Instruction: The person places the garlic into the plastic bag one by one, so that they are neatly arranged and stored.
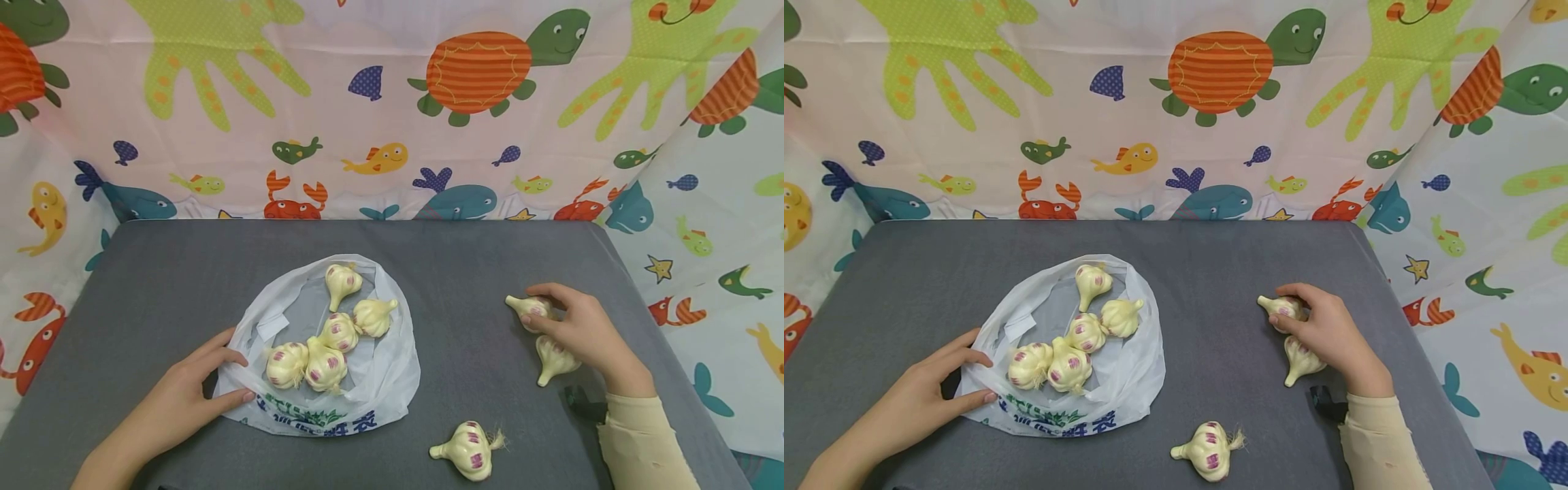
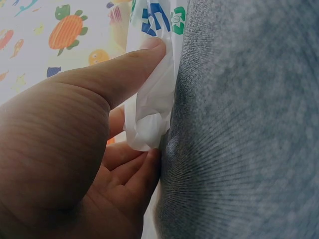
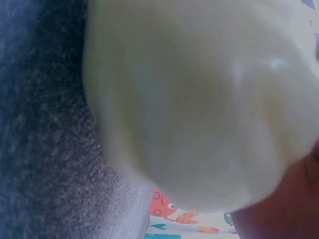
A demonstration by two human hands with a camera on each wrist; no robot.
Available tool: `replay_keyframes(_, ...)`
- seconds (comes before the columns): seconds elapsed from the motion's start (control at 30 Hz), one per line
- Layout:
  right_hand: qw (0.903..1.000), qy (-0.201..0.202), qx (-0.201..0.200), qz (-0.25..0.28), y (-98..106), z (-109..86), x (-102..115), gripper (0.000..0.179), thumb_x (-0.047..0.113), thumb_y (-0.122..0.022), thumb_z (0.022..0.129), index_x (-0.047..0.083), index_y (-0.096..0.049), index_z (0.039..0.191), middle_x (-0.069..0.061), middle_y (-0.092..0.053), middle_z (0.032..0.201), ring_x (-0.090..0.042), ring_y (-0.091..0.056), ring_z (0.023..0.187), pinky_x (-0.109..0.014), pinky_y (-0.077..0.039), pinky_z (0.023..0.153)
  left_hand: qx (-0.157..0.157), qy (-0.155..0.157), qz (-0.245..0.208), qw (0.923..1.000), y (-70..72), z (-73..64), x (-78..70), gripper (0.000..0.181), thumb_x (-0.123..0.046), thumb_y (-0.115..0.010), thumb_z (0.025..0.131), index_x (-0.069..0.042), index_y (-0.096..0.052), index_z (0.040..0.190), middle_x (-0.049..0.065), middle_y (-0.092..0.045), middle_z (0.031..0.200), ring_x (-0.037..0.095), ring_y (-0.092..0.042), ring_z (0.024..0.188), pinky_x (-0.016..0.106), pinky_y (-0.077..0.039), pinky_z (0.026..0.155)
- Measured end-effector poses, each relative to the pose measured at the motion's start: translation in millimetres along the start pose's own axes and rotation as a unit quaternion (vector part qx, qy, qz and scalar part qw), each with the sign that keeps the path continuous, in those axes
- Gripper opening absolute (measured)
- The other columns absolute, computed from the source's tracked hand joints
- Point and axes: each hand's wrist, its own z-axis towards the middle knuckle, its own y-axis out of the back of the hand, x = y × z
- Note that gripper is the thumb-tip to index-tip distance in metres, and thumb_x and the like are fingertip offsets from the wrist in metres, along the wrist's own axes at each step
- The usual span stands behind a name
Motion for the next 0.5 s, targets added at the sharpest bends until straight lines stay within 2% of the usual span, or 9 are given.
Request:
replay_keyframes(0.2,1.0000,0.002,0.000,0.002,1.0,-0.5,0.9,0.046,0.032,-0.084,0.100,0.009,-0.070,0.137,-0.013,-0.073,0.129,-0.043,-0.066,0.127,-0.064,-0.052,0.098,-0.004,0.001,0.011,0.9999,-0.2,-0.3,0.1,0.047,-0.044,-0.098,0.082,-0.027,-0.070,0.116,0.016,-0.050,0.164,0.042,-0.057,0.140,0.065,-0.051,0.104)
replay_keyframes(0.27,1.0000,0.001,0.000,0.003,1.3,-0.6,1.4,0.046,0.032,-0.084,0.100,0.010,-0.070,0.137,-0.013,-0.073,0.130,-0.043,-0.066,0.128,-0.064,-0.052,0.098,-0.006,0.001,0.012,0.9999,0.0,-0.4,0.1,0.047,-0.045,-0.097,0.082,-0.028,-0.069,0.116,0.015,-0.051,0.164,0.041,-0.057,0.140,0.052,-0.052,0.107)
replay_keyframes(0.3,1.0000,0.001,0.000,0.003,1.4,-0.7,1.8,0.046,0.032,-0.084,0.100,0.010,-0.070,0.137,-0.012,-0.073,0.130,-0.043,-0.066,0.128,-0.063,-0.052,0.098,-0.007,0.000,0.014,0.9999,0.1,-0.7,0.2,0.047,-0.045,-0.097,0.082,-0.029,-0.069,0.116,0.014,-0.051,0.164,0.040,-0.057,0.140,0.042,-0.051,0.108)
replay_keyframes(0.4,1.0000,0.001,-0.001,0.004,1.6,-0.4,3.0,0.047,0.033,-0.084,0.100,0.010,-0.070,0.138,-0.012,-0.074,0.130,-0.043,-0.066,0.129,-0.063,-0.053,0.098,-0.015,-0.007,0.012,0.9998,-0.1,-1.3,1.1,0.046,-0.045,-0.097,0.082,-0.030,-0.069,0.115,0.014,-0.052,0.163,0.040,-0.058,0.139,0.013,-0.037,0.107)
replay_keyframes(0.5,1.0000,0.005,-0.002,0.005,1.5,0.6,4.4,0.047,0.034,-0.084,0.099,0.011,-0.070,0.138,-0.010,-0.074,0.129,-0.042,-0.066,0.129,-0.062,-0.053,0.098,-0.020,-0.013,0.007,0.9997,-0.8,-1.9,2.0,0.046,-0.044,-0.097,0.082,-0.030,-0.069,0.115,0.015,-0.053,0.163,0.042,-0.058,0.138,0.002,-0.025,0.102)
